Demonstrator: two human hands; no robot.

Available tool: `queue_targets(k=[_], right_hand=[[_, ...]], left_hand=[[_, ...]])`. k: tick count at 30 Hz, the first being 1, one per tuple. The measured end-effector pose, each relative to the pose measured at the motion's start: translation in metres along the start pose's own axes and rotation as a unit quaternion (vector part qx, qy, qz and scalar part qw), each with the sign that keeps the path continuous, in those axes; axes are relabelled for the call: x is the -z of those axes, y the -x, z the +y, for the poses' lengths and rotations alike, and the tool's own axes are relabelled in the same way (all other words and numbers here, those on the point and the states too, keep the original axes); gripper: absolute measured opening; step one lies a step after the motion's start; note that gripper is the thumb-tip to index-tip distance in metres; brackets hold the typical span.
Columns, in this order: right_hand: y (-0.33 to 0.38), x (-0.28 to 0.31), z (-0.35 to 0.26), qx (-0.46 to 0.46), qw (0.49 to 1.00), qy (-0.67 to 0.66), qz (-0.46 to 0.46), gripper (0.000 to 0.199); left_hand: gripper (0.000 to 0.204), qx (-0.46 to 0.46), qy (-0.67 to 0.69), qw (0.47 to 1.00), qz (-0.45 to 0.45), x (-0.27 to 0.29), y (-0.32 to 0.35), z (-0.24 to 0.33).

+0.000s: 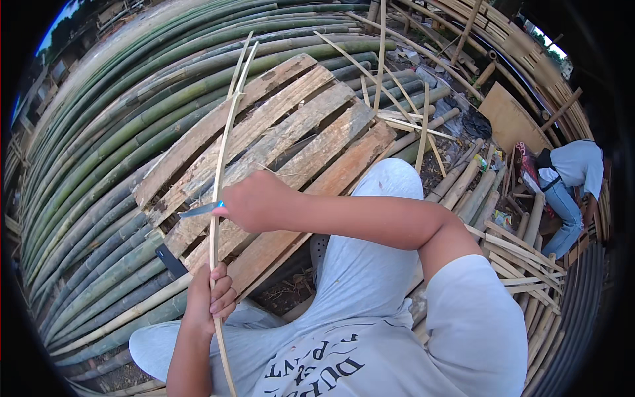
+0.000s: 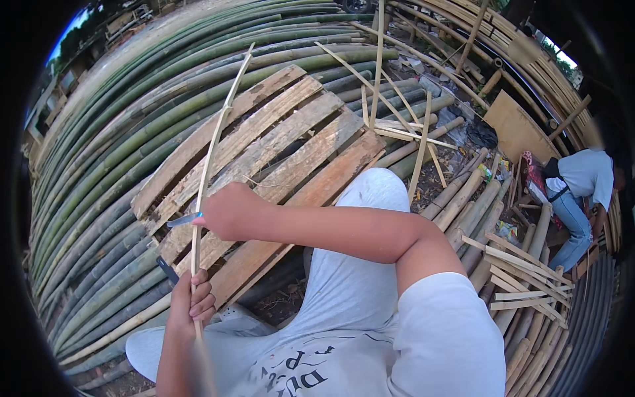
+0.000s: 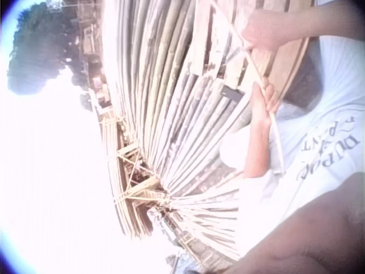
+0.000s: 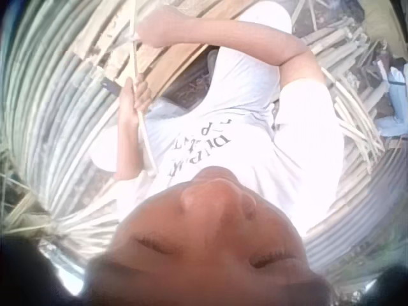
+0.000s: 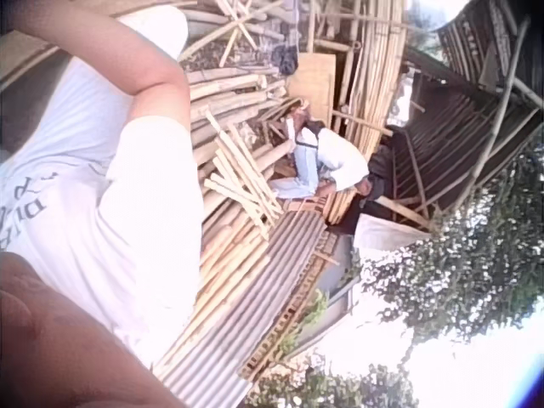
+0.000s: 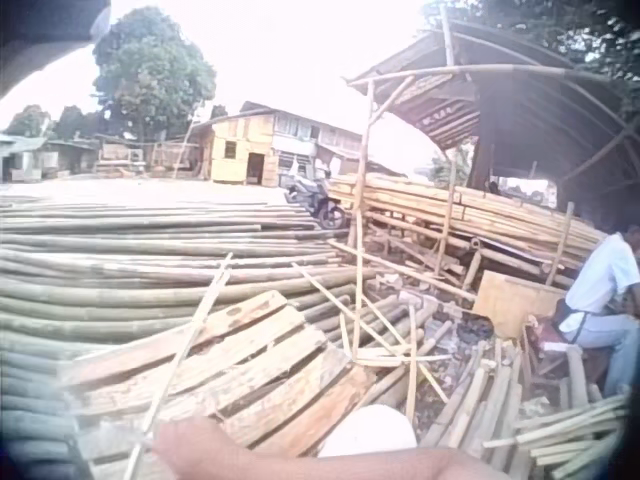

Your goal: Scraping a thin bamboo strip with a knife to smooth it.

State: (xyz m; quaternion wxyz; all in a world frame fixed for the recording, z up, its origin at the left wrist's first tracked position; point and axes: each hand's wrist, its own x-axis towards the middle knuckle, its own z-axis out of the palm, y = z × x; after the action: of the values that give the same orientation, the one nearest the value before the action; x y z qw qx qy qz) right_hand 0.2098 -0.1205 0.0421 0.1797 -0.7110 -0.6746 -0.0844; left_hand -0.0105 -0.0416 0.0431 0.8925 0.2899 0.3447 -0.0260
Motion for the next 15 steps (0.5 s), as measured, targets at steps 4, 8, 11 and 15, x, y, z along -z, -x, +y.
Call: queue_targets(k=[4, 8, 11, 15], right_hand=[[0.005, 0.007, 0.001, 0.088, 0.996, 0.003, -0.009, 0.048], [-0.035, -0.007, 0.035, 0.017, 0.997, 0.067, -0.019, 0.049], [-0.026, 0.013, -0.022, 0.086, 0.993, 0.072, -0.046, 0.048], [-0.032, 0.008, 0.016, 0.091, 0.987, 0.087, -0.098, 0.048]], left_hand=[[0.038, 0.003, 0.016, 0.998, -0.054, 0.004, 0.009, 0.000], [0.037, 0.002, -0.014, 1.000, -0.024, 0.007, 0.008, 0.005], [0.038, -0.005, -0.005, 0.999, -0.048, 0.021, 0.008, 0.006], [0.039, 0.012, 0.012, 0.996, -0.086, 0.022, 0.014, 0.003]])
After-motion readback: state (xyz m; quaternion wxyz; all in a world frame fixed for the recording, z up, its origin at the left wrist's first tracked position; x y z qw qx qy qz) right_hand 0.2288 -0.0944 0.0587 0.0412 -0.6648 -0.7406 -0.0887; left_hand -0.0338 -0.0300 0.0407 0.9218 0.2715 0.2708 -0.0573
